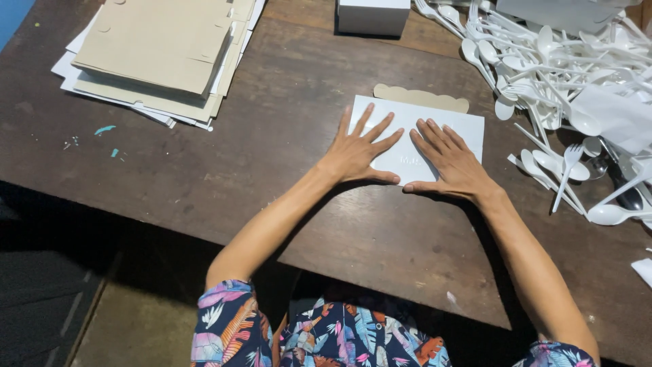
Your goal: The person folds a flat cardboard sheet along pre-scored lines to form a small rectangular box. They press the creases, fold the side flaps inward, and tuck the top flap to close the box. The finished box is placed on the table.
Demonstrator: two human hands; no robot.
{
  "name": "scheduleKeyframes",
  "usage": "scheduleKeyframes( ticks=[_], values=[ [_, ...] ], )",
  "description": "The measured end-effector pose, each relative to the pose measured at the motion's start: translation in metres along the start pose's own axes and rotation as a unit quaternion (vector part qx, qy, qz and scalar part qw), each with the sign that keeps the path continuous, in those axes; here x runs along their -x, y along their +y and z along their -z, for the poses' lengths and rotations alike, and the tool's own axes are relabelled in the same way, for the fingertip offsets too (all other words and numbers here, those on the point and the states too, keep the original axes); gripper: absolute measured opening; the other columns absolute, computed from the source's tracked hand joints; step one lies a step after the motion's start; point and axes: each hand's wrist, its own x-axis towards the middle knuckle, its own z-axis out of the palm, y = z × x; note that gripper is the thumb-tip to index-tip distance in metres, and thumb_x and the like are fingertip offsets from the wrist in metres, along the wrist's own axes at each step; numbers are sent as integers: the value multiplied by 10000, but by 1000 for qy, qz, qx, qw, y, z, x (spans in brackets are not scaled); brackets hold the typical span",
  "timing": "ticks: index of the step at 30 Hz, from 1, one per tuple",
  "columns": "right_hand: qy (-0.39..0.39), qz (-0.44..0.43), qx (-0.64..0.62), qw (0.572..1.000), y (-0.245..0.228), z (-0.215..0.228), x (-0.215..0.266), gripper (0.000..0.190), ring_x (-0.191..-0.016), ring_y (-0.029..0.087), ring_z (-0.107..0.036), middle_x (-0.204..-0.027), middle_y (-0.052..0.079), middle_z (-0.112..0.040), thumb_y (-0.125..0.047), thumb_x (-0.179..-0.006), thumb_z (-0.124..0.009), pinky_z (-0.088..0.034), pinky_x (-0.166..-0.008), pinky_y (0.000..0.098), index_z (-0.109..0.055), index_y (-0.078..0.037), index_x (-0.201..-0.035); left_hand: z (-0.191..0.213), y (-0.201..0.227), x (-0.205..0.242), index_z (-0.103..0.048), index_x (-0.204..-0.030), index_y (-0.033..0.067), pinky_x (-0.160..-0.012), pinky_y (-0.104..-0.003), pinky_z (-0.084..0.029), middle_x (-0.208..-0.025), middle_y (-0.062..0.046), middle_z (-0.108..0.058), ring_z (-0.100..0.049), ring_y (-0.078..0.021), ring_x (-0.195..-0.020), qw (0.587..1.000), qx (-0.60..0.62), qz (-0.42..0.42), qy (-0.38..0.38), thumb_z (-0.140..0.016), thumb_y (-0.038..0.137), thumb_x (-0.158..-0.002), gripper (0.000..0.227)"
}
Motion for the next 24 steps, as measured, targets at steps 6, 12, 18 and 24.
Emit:
scheduleKeyframes(
  ticks=[6, 12, 18, 24],
  values=[
    [-15, -14, 1, 1000, -5, 4, 0, 1129, -1581, 234, -88, -1714, 63, -146, -924, -782, -395, -31, -1298, 425, -173, -229, -1644, 7, -23, 17, -411, -1551, 376, -1184, -726, 38, -1687, 5, -252, -41, -438, -1547, 1000, 20, 20, -6, -446, 973, -730, 1015],
    [-34, -14, -7, 999, 4, -1, -2, 1138, -1585, 232, -56, -1719, 57, -117, -926, -773, -398, -3, -1291, 423, -156, -235, -1645, 5, -35, 25, -400, -1550, 404, -1208, -705, 20, -1691, 53, -226, -37, -428, -1551, 998, 43, 35, -13, -489, 964, -714, 1010],
    [-1, 12, -22, 1000, 17, 3, 0, 1111, -1579, 267, -114, -1714, 92, -169, -873, -758, -498, -61, -1302, 453, -268, -212, -1621, -5, -37, 23, -373, -1553, 427, -1205, -716, 19, -1691, 53, -227, -44, -446, -1545, 999, 24, 27, 2, -425, 996, -710, 1018],
    [72, 32, -78, 994, -20, -7, -31, 1180, -1542, 393, -210, -1639, 253, -288, -837, -772, -609, -160, -1264, 538, -328, -23, -1579, -1, -40, 25, -329, -1577, 401, -1178, -752, -25, -1691, 8, -232, -95, -494, -1526, 1000, 11, -5, 2, -444, 949, -762, 989]
  ],
)
